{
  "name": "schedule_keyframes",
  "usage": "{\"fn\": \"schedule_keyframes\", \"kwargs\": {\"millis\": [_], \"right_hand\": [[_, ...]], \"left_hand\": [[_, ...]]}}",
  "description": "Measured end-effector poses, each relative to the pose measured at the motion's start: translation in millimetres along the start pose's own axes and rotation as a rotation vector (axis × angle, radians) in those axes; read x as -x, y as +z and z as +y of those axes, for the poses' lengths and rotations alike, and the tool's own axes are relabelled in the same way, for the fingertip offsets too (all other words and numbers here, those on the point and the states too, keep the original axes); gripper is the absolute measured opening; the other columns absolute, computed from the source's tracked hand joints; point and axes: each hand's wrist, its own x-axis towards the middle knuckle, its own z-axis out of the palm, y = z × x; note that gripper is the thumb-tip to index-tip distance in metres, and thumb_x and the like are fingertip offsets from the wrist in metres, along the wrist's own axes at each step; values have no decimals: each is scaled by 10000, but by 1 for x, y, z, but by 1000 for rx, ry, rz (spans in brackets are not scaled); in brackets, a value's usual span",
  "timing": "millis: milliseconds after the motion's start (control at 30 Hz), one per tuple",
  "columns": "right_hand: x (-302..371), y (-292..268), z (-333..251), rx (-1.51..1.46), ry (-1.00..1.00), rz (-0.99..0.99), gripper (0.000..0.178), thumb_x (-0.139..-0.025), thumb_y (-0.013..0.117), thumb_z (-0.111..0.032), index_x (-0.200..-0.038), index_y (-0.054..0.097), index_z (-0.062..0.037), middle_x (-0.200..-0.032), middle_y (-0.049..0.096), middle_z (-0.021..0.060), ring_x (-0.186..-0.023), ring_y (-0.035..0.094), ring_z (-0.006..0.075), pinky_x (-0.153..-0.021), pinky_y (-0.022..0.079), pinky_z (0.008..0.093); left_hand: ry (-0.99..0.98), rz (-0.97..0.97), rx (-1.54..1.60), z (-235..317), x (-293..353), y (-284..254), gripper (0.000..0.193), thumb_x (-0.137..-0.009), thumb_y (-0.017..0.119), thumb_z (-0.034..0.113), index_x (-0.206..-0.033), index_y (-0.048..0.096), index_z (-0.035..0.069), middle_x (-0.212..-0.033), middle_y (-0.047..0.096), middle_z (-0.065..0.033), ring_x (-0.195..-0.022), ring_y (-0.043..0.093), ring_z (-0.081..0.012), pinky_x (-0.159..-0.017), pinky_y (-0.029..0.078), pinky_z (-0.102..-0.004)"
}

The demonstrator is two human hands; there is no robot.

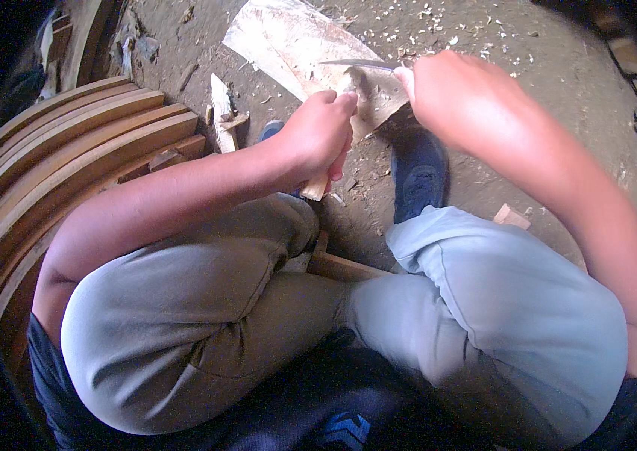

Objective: The person carves a small rectangular piece of wood using a knife, repeatedly shaving thin layers from its surface. The person holds the wood with the left hand and uses the right hand to guide the knife, producing wood shavings that accumulate on the ground.

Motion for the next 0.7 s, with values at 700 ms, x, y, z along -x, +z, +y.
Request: {"fn": "schedule_keyframes", "kwargs": {"millis": [700], "right_hand": [[-19,13,8,161,-101,80,441,-1018,427,-296,-859,683,26,-825,691,240,-814,690,400,-732,553,496]], "left_hand": [[12,82,-69,6,-2,13,344,-1033,348,312,-991,446,-15,-613,474,-76,-393,482,-214,-366,425,-399]]}}
